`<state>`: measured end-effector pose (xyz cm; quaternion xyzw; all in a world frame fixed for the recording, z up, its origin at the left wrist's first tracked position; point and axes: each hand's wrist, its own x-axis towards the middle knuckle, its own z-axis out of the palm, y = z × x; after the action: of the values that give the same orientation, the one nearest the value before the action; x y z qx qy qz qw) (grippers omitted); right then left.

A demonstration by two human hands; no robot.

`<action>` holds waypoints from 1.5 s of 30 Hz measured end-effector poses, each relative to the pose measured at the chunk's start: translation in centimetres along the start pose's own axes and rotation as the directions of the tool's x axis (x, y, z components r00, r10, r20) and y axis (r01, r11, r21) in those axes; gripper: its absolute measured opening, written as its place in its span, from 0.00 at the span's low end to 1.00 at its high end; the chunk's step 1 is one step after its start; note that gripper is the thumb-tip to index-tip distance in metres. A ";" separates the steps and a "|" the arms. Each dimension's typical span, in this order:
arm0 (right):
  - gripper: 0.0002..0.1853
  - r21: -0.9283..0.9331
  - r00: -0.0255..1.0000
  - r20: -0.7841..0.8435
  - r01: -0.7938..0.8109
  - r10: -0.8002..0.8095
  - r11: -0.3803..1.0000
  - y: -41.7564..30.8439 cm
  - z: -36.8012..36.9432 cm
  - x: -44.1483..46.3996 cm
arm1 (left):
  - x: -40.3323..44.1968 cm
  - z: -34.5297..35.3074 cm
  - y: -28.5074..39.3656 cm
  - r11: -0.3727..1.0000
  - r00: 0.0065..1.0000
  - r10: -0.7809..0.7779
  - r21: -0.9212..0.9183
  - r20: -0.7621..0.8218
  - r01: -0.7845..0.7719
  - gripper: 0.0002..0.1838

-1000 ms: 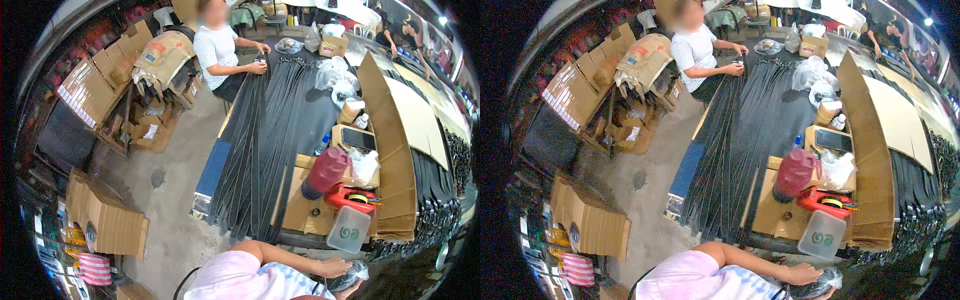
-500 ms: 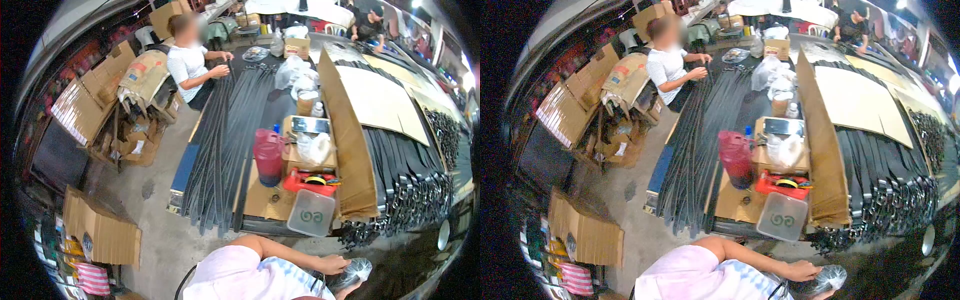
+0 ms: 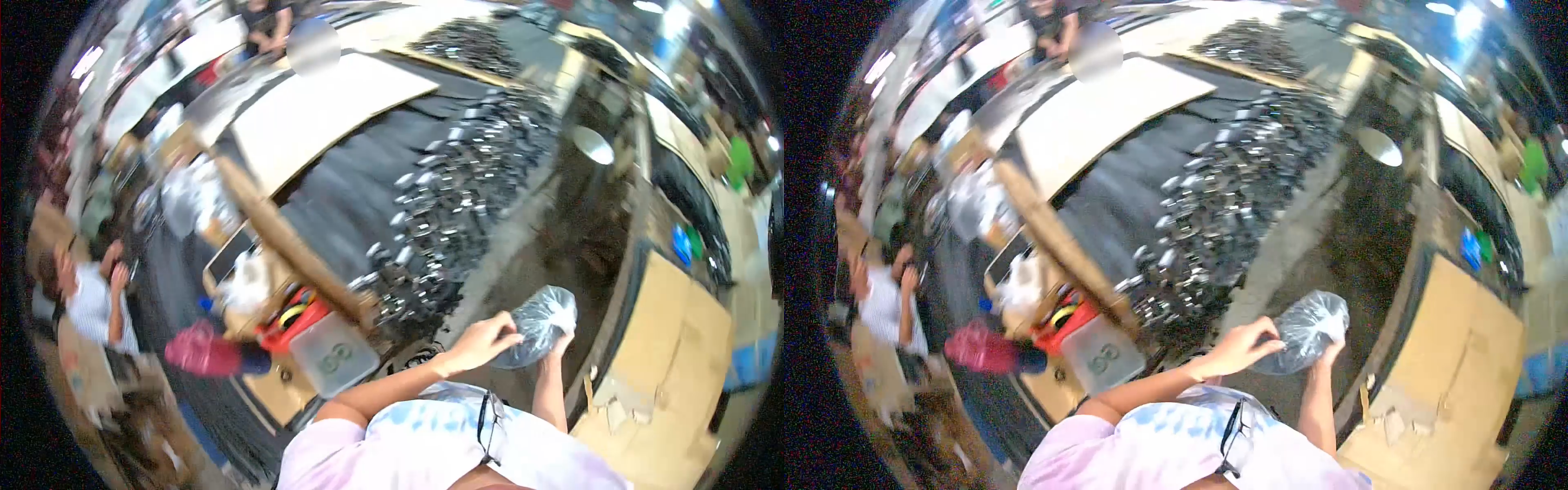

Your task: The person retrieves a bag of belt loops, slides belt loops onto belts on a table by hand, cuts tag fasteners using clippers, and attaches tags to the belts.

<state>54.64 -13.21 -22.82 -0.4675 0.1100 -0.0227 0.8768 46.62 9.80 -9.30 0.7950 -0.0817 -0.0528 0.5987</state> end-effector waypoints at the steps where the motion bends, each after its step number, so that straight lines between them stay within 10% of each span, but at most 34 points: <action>1: 0.25 0.060 0.999 -0.051 0.021 -0.018 0.998 -1.7 1.8 -0.7 | 0.8 0.1 -0.5 0.996 1.000 0.028 -0.083 -0.007 -0.029 0.13; 6: 0.24 0.006 0.965 -0.204 0.170 -0.165 0.985 -3.3 0.5 1.5 | 4.4 -0.1 -2.7 0.793 0.972 -0.178 -0.562 0.154 0.234 0.11; 22: 0.38 0.114 0.991 -0.074 -0.104 0.112 0.988 -6.2 -1.5 20.0 | 15.4 -1.5 -4.6 0.619 0.859 -0.237 -0.611 0.453 0.493 0.24; 34: 0.26 0.020 0.910 0.060 -0.411 0.409 0.911 -8.1 1.2 37.6 | 21.1 -0.5 -4.3 0.549 0.827 -0.521 -0.659 0.211 0.514 0.20; 45: 0.21 0.022 0.974 0.067 -0.217 0.215 0.976 -11.4 0.1 54.1 | 41.1 1.4 -1.4 0.743 0.878 -0.460 -0.484 0.133 0.462 0.19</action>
<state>108.17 -27.22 -22.63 -0.4404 0.1316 0.0863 0.8839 86.78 0.96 -10.42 0.6066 0.1323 -0.2202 0.7524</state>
